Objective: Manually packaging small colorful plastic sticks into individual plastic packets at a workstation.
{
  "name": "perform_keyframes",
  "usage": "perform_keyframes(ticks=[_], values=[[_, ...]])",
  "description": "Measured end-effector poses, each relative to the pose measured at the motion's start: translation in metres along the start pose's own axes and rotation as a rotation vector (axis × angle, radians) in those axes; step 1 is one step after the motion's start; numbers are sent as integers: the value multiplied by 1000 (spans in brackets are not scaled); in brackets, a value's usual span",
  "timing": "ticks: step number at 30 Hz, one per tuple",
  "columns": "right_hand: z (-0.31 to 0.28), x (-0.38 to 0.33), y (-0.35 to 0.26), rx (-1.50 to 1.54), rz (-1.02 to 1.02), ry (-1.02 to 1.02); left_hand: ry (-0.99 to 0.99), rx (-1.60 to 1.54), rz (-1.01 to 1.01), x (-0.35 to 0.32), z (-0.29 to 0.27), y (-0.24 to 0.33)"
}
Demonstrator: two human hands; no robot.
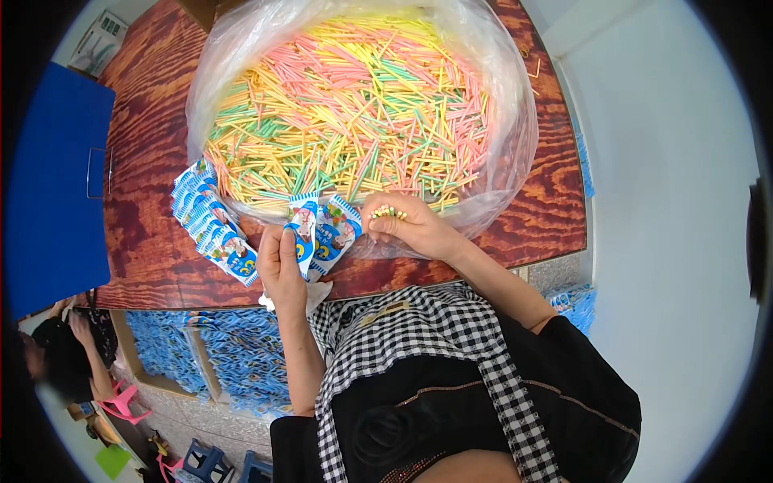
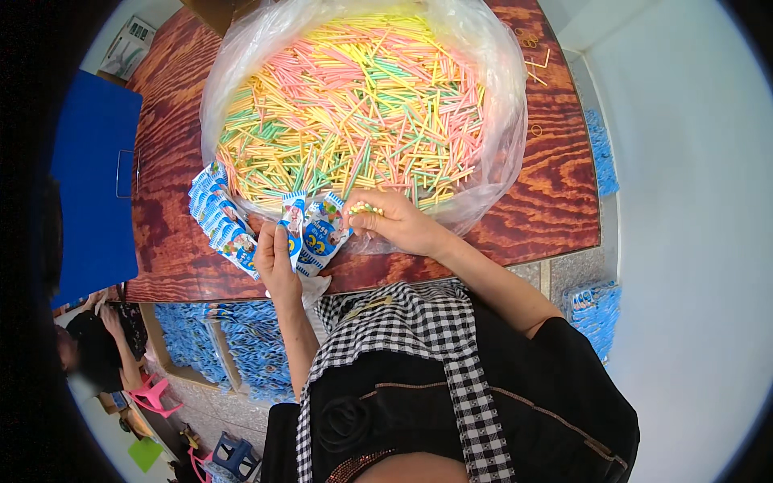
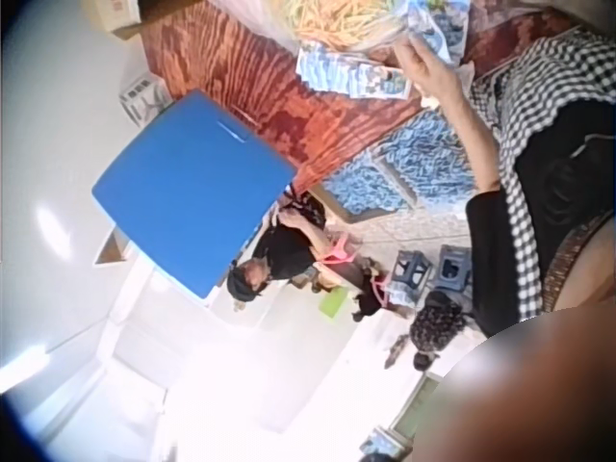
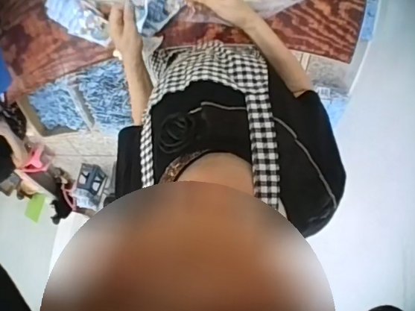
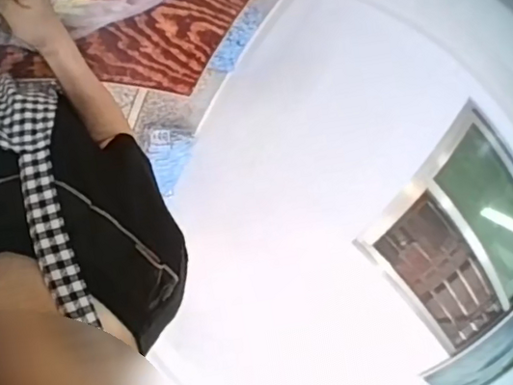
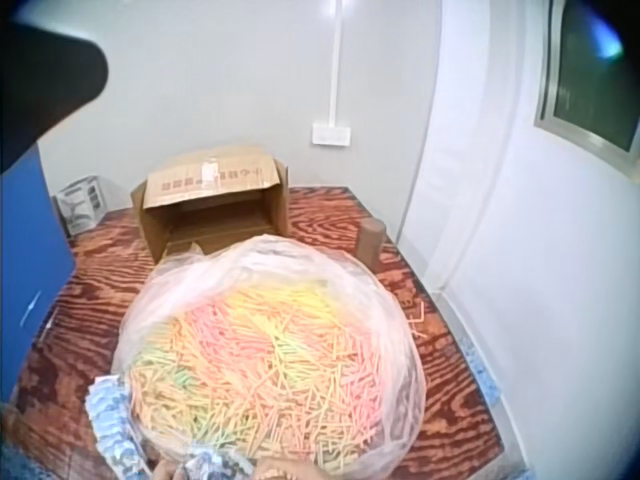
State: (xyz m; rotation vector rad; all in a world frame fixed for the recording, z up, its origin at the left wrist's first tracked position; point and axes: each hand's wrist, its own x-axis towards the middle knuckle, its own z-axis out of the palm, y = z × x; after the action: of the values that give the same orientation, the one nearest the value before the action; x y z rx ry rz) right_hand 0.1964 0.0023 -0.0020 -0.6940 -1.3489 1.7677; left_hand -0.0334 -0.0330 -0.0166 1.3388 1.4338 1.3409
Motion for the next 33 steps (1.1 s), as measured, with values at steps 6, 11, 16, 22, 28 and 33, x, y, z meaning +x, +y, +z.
perform_keyframes(ticks=[6, 11, 16, 22, 28, 33], values=[[-1, 0, 1, 20, 10, -35, -8, -30, -125, -3, 4, -3], [-2, 0, 0, 3, 13, -40, 68, -207, -288, -1, 3, 2], [-1, 0, 0, -4, -4, -44, -8, -249, -273, -1, 8, 5], [-1, 1, -1, -2, -22, -55, -50, -197, -258, -2, 5, 12], [-1, 0, 1, -16, -32, -38, 47, -57, -174, -4, 5, 15], [-1, -1, 2, -12, -15, -38, 125, -74, -131, -5, 7, 16]])
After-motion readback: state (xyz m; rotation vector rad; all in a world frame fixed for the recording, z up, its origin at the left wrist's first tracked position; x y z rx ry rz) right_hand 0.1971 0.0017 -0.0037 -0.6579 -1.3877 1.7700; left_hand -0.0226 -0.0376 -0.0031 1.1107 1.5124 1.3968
